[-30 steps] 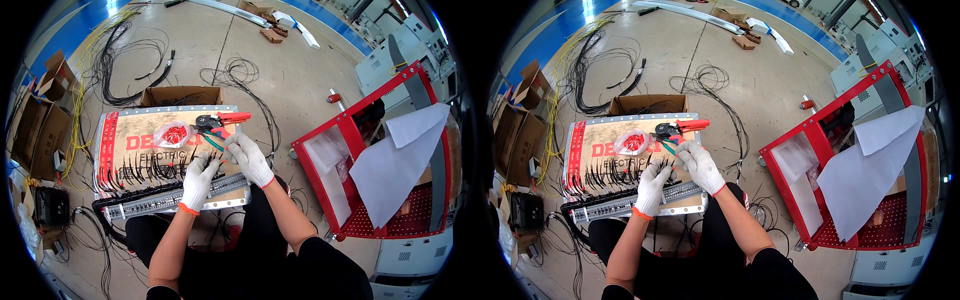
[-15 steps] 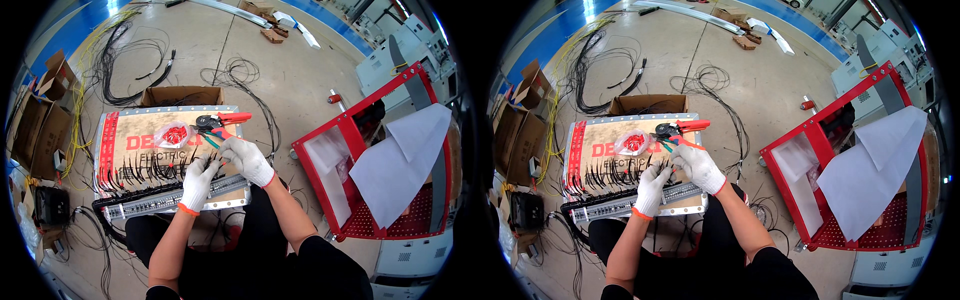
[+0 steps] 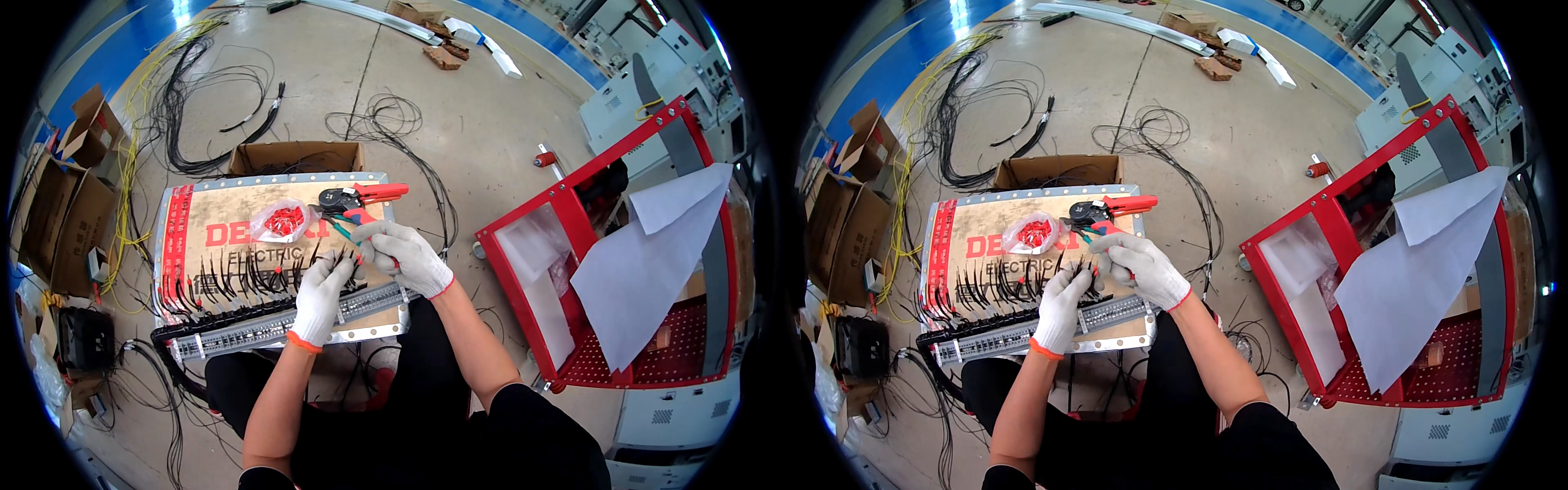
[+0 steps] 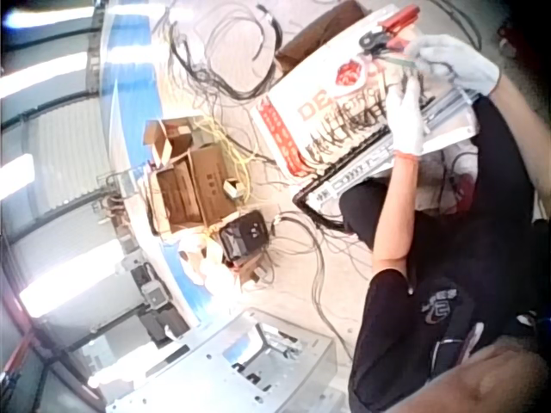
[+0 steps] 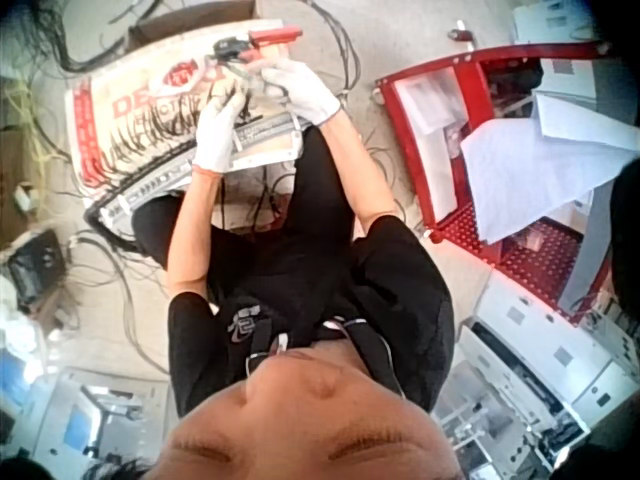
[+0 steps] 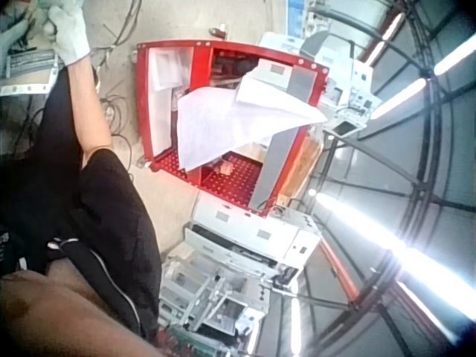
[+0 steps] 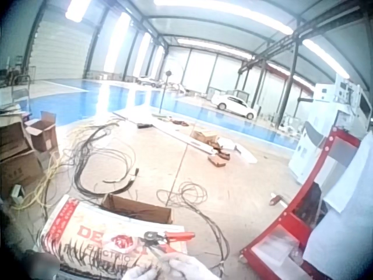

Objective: The person sits on the floor and connects black wires to a DIN rail terminal block using pliers and wire strippers. They strip wire ends, insert them into terminals, and tighten connections repeatedly.

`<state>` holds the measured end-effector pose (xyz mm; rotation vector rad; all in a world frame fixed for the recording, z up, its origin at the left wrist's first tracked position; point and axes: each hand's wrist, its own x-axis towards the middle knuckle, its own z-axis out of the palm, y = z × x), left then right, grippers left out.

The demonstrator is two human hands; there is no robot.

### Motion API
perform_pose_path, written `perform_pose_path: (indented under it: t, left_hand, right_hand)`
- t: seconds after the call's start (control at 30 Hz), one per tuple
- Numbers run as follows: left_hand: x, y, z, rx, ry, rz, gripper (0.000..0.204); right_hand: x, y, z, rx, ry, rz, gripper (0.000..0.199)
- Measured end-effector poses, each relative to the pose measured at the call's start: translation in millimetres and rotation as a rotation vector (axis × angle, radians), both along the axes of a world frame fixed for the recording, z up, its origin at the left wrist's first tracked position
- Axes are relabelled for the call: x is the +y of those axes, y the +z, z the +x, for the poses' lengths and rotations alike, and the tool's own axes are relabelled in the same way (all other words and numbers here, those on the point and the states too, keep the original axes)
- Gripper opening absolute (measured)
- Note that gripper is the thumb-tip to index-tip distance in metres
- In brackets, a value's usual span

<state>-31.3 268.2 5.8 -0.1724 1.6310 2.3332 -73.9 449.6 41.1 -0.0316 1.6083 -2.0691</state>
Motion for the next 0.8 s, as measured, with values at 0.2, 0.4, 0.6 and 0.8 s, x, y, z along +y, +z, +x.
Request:
perform_pose_path:
  t: [0.2,0.4,0.6,0.8]
  left_hand:
    - [1,-10,-1,0.017,-0.001,0.009,0.023]
    - [1,-6,0,0.026,0.003,-0.004,0.023]
    - [1,2,-1,0.017,-0.025,-0.054,0.024]
    - [-1,-7,0,0.036,-0.022,-0.131,0.024]
  right_hand:
    - [-4,-2,2,0.222,0.026,0.226,0.022]
    - [-7,2,2,0.361,0.018,0.389,0.019]
    - [-10,4,2,0.371,-0.046,0.409,0.018]
    - [-11,1,1,0.611,-0.054,0.517,0.016]
